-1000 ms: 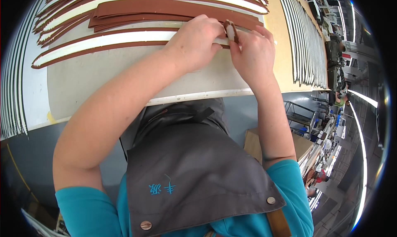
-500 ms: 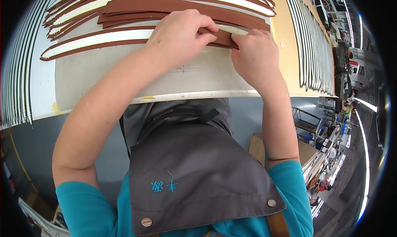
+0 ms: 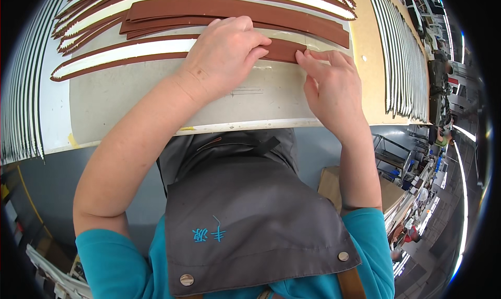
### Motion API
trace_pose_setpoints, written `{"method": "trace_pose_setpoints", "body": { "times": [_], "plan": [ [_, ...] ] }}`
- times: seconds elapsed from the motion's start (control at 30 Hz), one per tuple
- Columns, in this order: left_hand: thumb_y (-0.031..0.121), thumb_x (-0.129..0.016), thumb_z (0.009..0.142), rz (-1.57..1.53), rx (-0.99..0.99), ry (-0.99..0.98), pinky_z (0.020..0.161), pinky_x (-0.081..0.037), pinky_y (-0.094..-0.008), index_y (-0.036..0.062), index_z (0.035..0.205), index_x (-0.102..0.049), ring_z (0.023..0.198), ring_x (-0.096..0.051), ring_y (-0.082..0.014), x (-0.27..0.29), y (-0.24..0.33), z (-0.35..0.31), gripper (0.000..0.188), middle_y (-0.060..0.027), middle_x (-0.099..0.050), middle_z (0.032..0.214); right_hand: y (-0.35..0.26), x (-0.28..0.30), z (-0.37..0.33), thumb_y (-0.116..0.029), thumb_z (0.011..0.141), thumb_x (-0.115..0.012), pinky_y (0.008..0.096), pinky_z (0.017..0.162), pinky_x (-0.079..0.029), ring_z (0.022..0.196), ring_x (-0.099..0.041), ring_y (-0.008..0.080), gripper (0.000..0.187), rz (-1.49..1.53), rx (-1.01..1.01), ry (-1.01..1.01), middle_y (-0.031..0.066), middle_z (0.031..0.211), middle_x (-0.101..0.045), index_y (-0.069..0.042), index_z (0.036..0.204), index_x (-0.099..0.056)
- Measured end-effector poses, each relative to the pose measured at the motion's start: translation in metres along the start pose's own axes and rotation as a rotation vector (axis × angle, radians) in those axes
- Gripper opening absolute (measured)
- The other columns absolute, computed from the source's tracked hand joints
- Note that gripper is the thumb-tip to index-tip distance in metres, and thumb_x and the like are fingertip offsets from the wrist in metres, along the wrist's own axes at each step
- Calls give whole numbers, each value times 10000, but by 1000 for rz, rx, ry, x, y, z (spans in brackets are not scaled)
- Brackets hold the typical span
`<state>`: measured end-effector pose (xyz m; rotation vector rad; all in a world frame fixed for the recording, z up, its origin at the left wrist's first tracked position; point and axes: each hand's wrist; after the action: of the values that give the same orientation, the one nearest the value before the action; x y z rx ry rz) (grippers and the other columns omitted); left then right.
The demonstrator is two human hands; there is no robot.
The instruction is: The person repeatedly picks up long, curved, brown and white decorative strips from a pile on a workbench. They align the strips and use a small orange tool to press or smooth the edges, then place the finished strips back onto the pile. The process is repetitive and involves handling the strips one by one.
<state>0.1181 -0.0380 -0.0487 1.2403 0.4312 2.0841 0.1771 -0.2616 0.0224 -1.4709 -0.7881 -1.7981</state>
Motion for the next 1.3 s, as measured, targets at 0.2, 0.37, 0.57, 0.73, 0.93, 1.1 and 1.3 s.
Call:
{"method": "trace_pose_setpoints", "body": {
  "times": [0.2,0.37,0.57,0.73,0.93,1.1,1.3],
  "plan": [
    [110,-723,929,56,4,-17,796,-492,-397,58,1054,-773,855,-613,-275,1,4,0,143,-71,-606,851,0,-7,-16,14,755,-671,481,1068,-451,1233,-623,314,458,-15,60,6,164,1259,-720,-67,1198,-754],
    [89,-726,928,1,23,-35,784,-485,-380,66,1065,-782,840,-605,-260,2,4,1,150,-62,-593,839,4,-10,-20,35,768,-637,508,1114,-419,1330,-571,345,482,165,-45,41,187,1386,-648,-66,1226,-749],
    [91,-735,936,-29,37,-42,662,-481,-342,46,1098,-767,764,-581,-228,6,6,3,171,-71,-582,838,11,-15,-22,33,784,-632,520,1138,-400,1347,-568,337,464,227,-44,59,157,1401,-648,-77,1218,-753],
    [99,-723,955,-26,71,-53,611,-479,-323,35,1162,-734,712,-571,-207,7,8,3,217,-80,-577,854,16,-17,-23,32,798,-634,526,1142,-397,1328,-587,298,461,228,-34,56,130,1396,-659,-114,1216,-761],
    [97,-705,966,18,74,-74,609,-492,-332,38,1154,-720,712,-581,-205,6,6,1,197,-79,-575,877,22,-20,-25,33,821,-625,519,1167,-375,1340,-579,295,483,252,-33,22,108,1424,-650,-146,1250,-759],
    [101,-720,944,90,57,-91,708,-513,-369,41,1132,-721,843,-605,-249,7,10,2,197,-77,-588,921,28,-20,-23,57,825,-587,520,1215,-326,1400,-537,313,519,284,-33,-22,102,1480,-618,-134,1279,-749],
    [117,-729,907,399,-37,-125,892,-491,-417,57,1139,-729,1037,-590,-264,4,22,2,239,-52,-621,1058,7,-26,-1,-60,857,-680,474,1182,-396,1336,-590,250,426,235,141,26,105,1403,-660,-67,1282,-715]
  ]
}}
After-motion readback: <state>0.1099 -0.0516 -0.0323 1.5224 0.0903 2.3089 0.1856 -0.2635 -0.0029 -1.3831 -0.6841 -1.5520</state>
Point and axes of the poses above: each hand's wrist, its own z-axis towards the middle knuckle, its own x-axis out of the back of the hand, y = z × x
